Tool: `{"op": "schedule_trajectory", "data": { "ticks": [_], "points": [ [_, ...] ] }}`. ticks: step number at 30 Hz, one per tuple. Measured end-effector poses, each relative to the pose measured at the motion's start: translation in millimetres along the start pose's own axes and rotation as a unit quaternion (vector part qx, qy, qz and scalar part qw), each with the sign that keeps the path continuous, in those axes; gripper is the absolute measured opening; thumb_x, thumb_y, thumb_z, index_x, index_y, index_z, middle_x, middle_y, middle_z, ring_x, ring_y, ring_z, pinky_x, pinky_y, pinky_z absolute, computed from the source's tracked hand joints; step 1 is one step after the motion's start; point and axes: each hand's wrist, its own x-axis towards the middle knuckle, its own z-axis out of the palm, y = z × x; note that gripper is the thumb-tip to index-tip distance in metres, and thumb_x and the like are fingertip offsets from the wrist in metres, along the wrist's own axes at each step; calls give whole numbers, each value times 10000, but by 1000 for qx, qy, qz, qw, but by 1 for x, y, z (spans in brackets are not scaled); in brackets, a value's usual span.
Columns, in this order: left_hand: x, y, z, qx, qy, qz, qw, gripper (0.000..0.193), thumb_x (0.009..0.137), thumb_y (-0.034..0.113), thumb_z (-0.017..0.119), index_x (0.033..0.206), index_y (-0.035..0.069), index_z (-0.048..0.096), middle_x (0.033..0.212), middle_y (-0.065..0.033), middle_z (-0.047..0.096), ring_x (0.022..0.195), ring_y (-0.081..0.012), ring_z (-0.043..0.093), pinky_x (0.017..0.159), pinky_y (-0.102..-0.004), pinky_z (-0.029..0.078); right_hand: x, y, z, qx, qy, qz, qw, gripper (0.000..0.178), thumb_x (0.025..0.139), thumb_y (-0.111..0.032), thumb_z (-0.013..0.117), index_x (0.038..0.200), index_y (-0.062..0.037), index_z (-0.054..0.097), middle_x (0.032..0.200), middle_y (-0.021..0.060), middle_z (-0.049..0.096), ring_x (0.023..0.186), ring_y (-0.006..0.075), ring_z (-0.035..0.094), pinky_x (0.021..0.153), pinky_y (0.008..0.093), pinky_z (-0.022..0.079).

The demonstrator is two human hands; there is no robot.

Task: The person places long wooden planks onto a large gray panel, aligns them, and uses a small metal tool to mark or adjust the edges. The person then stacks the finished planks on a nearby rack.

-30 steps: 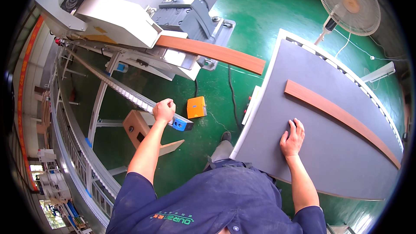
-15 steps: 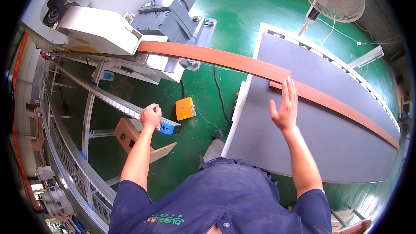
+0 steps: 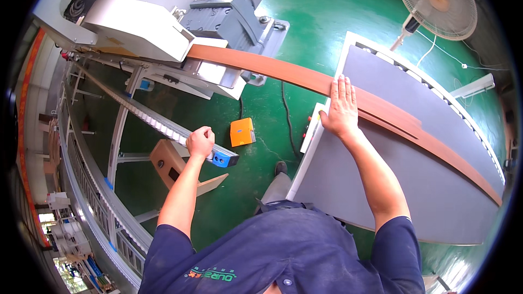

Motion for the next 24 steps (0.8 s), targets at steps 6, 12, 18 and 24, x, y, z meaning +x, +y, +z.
{"op": "schedule_trajectory", "data": {
  "ticks": [6, 12, 18, 24],
  "points": [
    [1, -9, 6, -12, 27, 12, 999, 203, 807, 258, 610, 907, 142, 744, 783, -118, 706, 771, -338, 683, 711, -435, 535, 26, -43, 3, 10, -24, -12, 1000, 964, 770, -327, 691, 1495, 55, 185, 1578, 236, 142, 1486, 354, 91, 1212, 435, 72],
    [1, -13, 11, -18, 37, 18, 999, 203, 796, 262, 594, 890, 162, 743, 776, -118, 702, 744, -332, 684, 655, -443, 541, 40, -67, 11, 9, -21, -56, 998, 1007, 751, -301, 700, 1512, 36, 133, 1590, 223, 109, 1493, 341, 64, 1214, 432, 62],
    [-3, -6, 5, -54, 22, 22, 998, 173, 793, 244, 594, 698, 104, 629, 724, -133, 666, 696, -358, 653, 625, -493, 513, 51, -87, 20, 24, -5, -96, 995, 992, 736, -249, 702, 1501, 57, 150, 1583, 232, 130, 1490, 345, 77, 1215, 427, 59],
    [-7, -2, -2, -64, 26, 12, 998, 174, 791, 239, 585, 695, 103, 634, 732, -123, 674, 707, -340, 661, 638, -478, 524, 48, -106, 21, 24, -26, -157, 987, 1003, 747, -242, 703, 1507, 53, 118, 1587, 225, 127, 1489, 356, 74, 1214, 434, 53]
  ]
}}
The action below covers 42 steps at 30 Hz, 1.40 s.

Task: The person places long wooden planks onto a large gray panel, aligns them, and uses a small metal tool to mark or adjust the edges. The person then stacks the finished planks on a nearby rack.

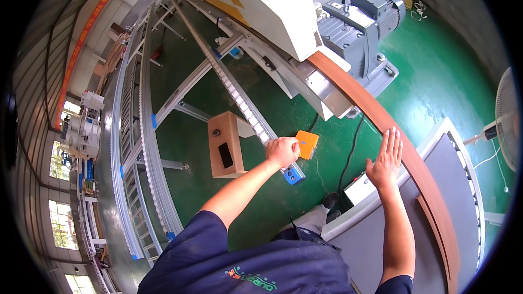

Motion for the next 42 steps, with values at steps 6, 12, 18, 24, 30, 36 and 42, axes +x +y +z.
{"op": "schedule_trajectory", "data": {
  "ticks": [6, 12, 18, 24, 30, 36, 42],
  "points": [
    [3, -5, 9, 4, -9, 13, 1000, 160, 772, 248, 595, 749, 109, 672, 767, -129, 687, 734, -343, 669, 662, -482, 527, -36, 10, 7, 278, -136, -63, 949, 593, 757, -201, 720, 1311, -72, 553, 1509, 164, 363, 1401, 348, 338, 1122, 435, 346],
    [2, -7, 6, 11, -6, 5, 1000, 224, 799, 239, 593, 914, 108, 733, 883, -141, 714, 829, -344, 687, 740, -456, 541, -67, 23, 21, 490, 49, 208, 845, 345, 852, -146, 658, 1167, -6, 635, 1173, 186, 654, 1094, 287, 641, 931, 376, 516],
    [7, -3, 16, 21, -45, 23, 998, 272, 801, 265, 616, 967, 88, 739, 868, -145, 709, 806, -335, 685, 731, -432, 539, -94, 56, -29, 265, 219, 142, 928, 266, 795, -61, 673, 1059, -26, 667, 1037, 156, 653, 961, 335, 640, 838, 384, 529],
    [15, 23, 11, -60, -124, 252, 958, 286, 764, 82, 683, 1021, -43, 658, 929, -152, 657, 926, -329, 610, 854, -416, 493, -83, 84, -43, 116, 189, 92, 971, 545, 746, -99, 691, 1272, -63, 554, 1309, 156, 525, 1256, 338, 472, 1071, 460, 379],
    [61, 130, 30, -25, -94, 461, 882, 449, 720, 70, 692, 1141, -51, 594, 1204, -211, 569, 1157, -392, 513, 1034, -469, 391, -91, 113, -34, 53, 42, 168, 983, 625, 825, -202, 589, 1412, -69, 421, 1494, 178, 353, 1419, 341, 284, 1174, 543, 154],
    [98, 208, 57, 59, -110, 523, 843, 685, 712, 114, 713, 1337, -22, 467, 1463, -182, 397, 1379, -370, 341, 1155, -458, 253, -126, 156, -49, 59, 15, 191, 980, 546, 815, -145, 587, 1350, -99, 492, 1354, 128, 482, 1326, 290, 407, 1154, 519, 234],
    [110, 237, 84, 150, -189, 527, 815, 743, 702, 140, 727, 1376, 10, 442, 1471, -192, 385, 1385, -373, 334, 1160, -458, 240, -173, 203, -53, 46, 46, 184, 981, 551, 790, -144, 654, 1326, -131, 527, 1284, 93, 535, 1251, 259, 476, 1142, 486, 266]
  ]
}}
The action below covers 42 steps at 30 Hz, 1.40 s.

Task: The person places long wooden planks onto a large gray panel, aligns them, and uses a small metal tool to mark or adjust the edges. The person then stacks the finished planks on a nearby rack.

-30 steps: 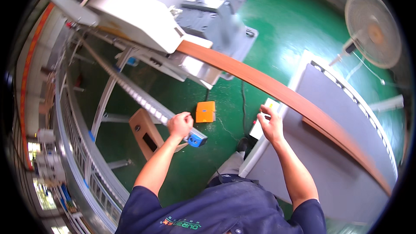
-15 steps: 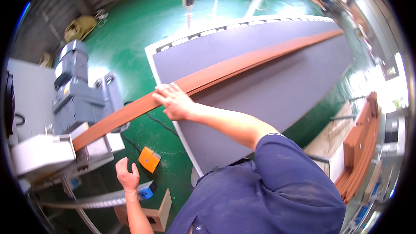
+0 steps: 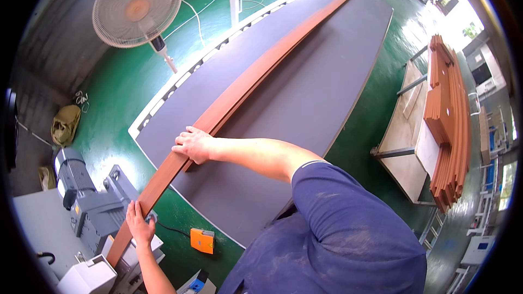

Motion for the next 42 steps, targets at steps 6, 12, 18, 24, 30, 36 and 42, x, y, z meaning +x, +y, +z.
{"op": "schedule_trajectory", "data": {
  "ticks": [6, 12, 18, 24, 30, 36, 42],
  "points": [
    [33, 16, 12, -1, -3, 3, 1000, 713, 732, 136, 720, 1375, 0, 444, 1374, -216, 483, 1294, -386, 425, 1102, -461, 317, -36, 66, -28, -25, 13, -5, 1000, 527, 768, -167, 675, 1282, -146, 560, 1206, 71, 584, 1184, 235, 532, 1081, 439, 313],
    [29, -36, 22, -26, -41, 82, 995, 808, 580, 114, 639, 1340, -79, 443, 1240, -309, 535, 1179, -473, 496, 1043, -480, 391, -38, 115, -27, -68, 32, -47, 996, 450, 724, -263, 730, 1152, -192, 609, 1105, 20, 614, 1148, 199, 549, 1036, 466, 325],
    [83, 26, 1, -35, -141, 39, 989, 816, 622, 291, 800, 1337, 39, 499, 1262, -246, 575, 1186, -404, 533, 1027, -431, 429, -83, 171, -71, -64, -19, 7, 998, 518, 767, -292, 739, 1245, -191, 566, 1220, 12, 589, 1241, 194, 501, 1136, 538, 230],
    [126, 96, 9, -76, -118, 69, 988, 658, 620, 302, 810, 1178, 51, 568, 1090, -207, 641, 1038, -376, 606, 914, -423, 499, -127, 212, -110, -55, -11, 86, 995, 564, 785, -202, 726, 1312, -163, 529, 1316, 19, 544, 1322, 185, 431, 1164, 563, 199],
    [152, 151, -1, -156, -98, 51, 982, 613, 625, 299, 797, 1135, 27, 593, 1070, -192, 650, 997, -318, 638, 896, -403, 515, -166, 194, -81, 162, 428, 398, 795, 709, 780, -134, 707, 1416, -90, 398, 1440, 146, 391, 1368, 321, 350, 1125, 423, 336],
    [181, 277, -25, -169, -35, 67, 983, 407, 589, 170, 711, 955, 50, 581, 867, -145, 632, 833, -353, 619, 764, -399, 504, -136, 137, -44, 724, 317, 403, 461, 709, 804, -398, 765, 1301, 30, 499, 971, 53, 655, 856, 138, 625, 743, 285, 511],
    [187, 388, -56, -155, -61, 170, 971, 833, 709, 336, 795, 1378, 22, 412, 1232, -195, 592, 1112, -364, 581, 922, -402, 495, -178, 178, -83, 729, 452, 340, 386, 290, 777, -190, 754, 1004, -20, 696, 930, 87, 700, 976, 206, 636, 809, 401, 507]
  ]
}}
